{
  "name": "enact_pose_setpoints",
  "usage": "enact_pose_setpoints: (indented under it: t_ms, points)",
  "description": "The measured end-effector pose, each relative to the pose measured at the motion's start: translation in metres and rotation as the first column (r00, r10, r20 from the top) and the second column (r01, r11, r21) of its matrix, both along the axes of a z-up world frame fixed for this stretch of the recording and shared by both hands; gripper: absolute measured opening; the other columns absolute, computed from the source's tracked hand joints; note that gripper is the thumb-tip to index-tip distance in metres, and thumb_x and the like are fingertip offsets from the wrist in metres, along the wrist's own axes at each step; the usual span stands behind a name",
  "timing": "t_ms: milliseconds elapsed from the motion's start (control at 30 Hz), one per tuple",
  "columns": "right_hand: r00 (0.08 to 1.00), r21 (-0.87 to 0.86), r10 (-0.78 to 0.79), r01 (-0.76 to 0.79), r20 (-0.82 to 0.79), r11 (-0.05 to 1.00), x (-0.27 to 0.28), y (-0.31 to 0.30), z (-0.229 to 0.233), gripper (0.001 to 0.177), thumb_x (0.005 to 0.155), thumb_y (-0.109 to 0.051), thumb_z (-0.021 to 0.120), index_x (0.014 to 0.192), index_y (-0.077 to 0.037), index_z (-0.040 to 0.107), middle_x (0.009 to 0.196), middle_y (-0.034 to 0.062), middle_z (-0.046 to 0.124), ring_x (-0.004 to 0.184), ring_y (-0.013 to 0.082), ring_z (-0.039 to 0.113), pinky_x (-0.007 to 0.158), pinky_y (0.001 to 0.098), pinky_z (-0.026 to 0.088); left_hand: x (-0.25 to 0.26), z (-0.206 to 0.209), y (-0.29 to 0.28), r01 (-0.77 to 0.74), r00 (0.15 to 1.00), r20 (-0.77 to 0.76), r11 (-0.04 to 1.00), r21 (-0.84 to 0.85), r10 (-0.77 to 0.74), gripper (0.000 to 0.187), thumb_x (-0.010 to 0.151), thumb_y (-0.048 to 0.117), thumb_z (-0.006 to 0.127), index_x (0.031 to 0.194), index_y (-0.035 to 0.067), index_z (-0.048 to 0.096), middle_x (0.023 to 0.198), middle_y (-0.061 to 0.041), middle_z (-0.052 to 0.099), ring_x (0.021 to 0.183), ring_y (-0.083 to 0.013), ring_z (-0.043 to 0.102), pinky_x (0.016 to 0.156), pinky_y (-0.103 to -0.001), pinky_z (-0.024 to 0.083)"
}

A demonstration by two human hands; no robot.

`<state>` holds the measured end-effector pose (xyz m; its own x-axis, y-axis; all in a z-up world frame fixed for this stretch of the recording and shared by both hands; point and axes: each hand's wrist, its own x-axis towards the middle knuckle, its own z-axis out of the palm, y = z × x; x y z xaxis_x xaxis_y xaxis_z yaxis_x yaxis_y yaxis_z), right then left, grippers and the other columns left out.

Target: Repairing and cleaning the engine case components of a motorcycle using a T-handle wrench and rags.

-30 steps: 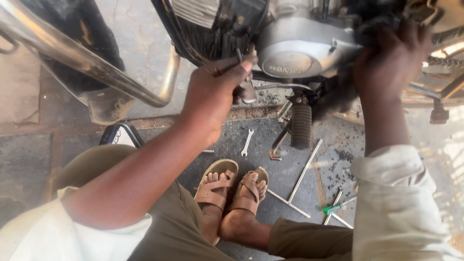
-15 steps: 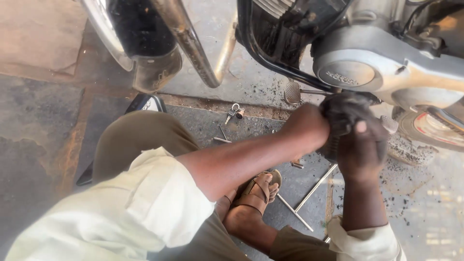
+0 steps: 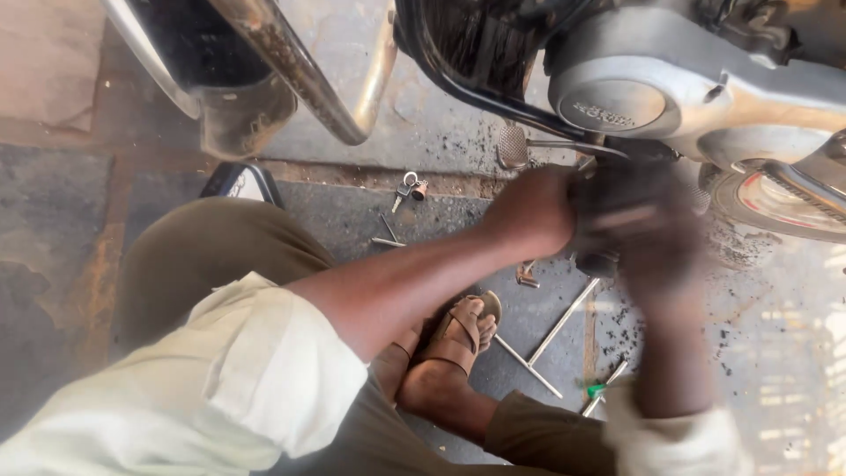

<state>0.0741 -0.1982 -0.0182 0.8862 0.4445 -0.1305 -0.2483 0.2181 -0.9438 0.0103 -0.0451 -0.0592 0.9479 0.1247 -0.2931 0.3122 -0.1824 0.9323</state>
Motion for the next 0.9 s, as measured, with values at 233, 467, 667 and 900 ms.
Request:
enact_pose_setpoints:
  t_ms: [233, 467, 667, 900]
  points:
    - [0.361, -0.69, 0.59, 0.435, 0.722, 0.578, 0.012, -0.003, 0.009, 0.029, 0.101, -0.025, 0.069, 0.119, -0.003, 0.077, 0.099, 0.0132, 0.067, 0.087, 0.026, 0.065, 0.076, 0.0391, 0.053, -0.024, 0.006, -0.004, 0.197, 0.905, 0.291, 0.913, 0.356, -0.309, 0.017, 0.092, 0.006, 0.062, 0.098, 0.013, 0.076, 0.1, -0.007, 0.076, 0.093, -0.022, 0.075, 0.086, -0.041, 0.059]
    - [0.358, -0.418, 0.296, 0.337, 0.885, 0.844, 0.005, 0.011, -0.003, 0.023, 0.101, -0.006, 0.055, 0.119, -0.002, 0.067, 0.104, 0.0136, 0.068, 0.095, 0.0225, 0.069, 0.08, 0.0316, 0.055, -0.037, 0.041, 0.015, 0.355, 0.893, 0.444, 0.718, -0.598, -0.071, 0.021, 0.104, 0.032, 0.066, 0.112, 0.014, 0.074, 0.119, -0.014, 0.072, 0.118, -0.0298, 0.067, 0.111, -0.045, 0.052]
    - [0.693, -0.484, 0.19, 0.255, 0.695, 0.837, 0.045, -0.028, -0.013, 0.025, 0.11, -0.007, 0.057, 0.127, 0.006, 0.07, 0.113, 0.0164, 0.074, 0.099, 0.0207, 0.07, 0.088, 0.0322, 0.057, -0.033, 0.057, 0.062, 0.575, 0.768, 0.64, 0.465, -0.673, -0.025, 0.021, 0.108, 0.036, 0.07, 0.107, 0.015, 0.074, 0.151, -0.007, 0.056, 0.144, -0.0209, 0.053, 0.121, -0.043, 0.043]
    - [0.959, 0.238, 0.082, -0.149, 0.27, 0.96, 0.028, -0.004, -0.016, 0.027, 0.119, -0.018, 0.051, 0.121, 0.005, 0.065, 0.109, 0.0174, 0.072, 0.1, 0.0272, 0.073, 0.098, 0.0378, 0.062, -0.014, 0.032, 0.066, 0.23, 0.878, 0.412, 0.54, -0.81, 0.243, 0.015, 0.105, 0.026, 0.067, 0.109, 0.015, 0.077, 0.135, -0.009, 0.071, 0.127, -0.0247, 0.066, 0.107, -0.046, 0.052]
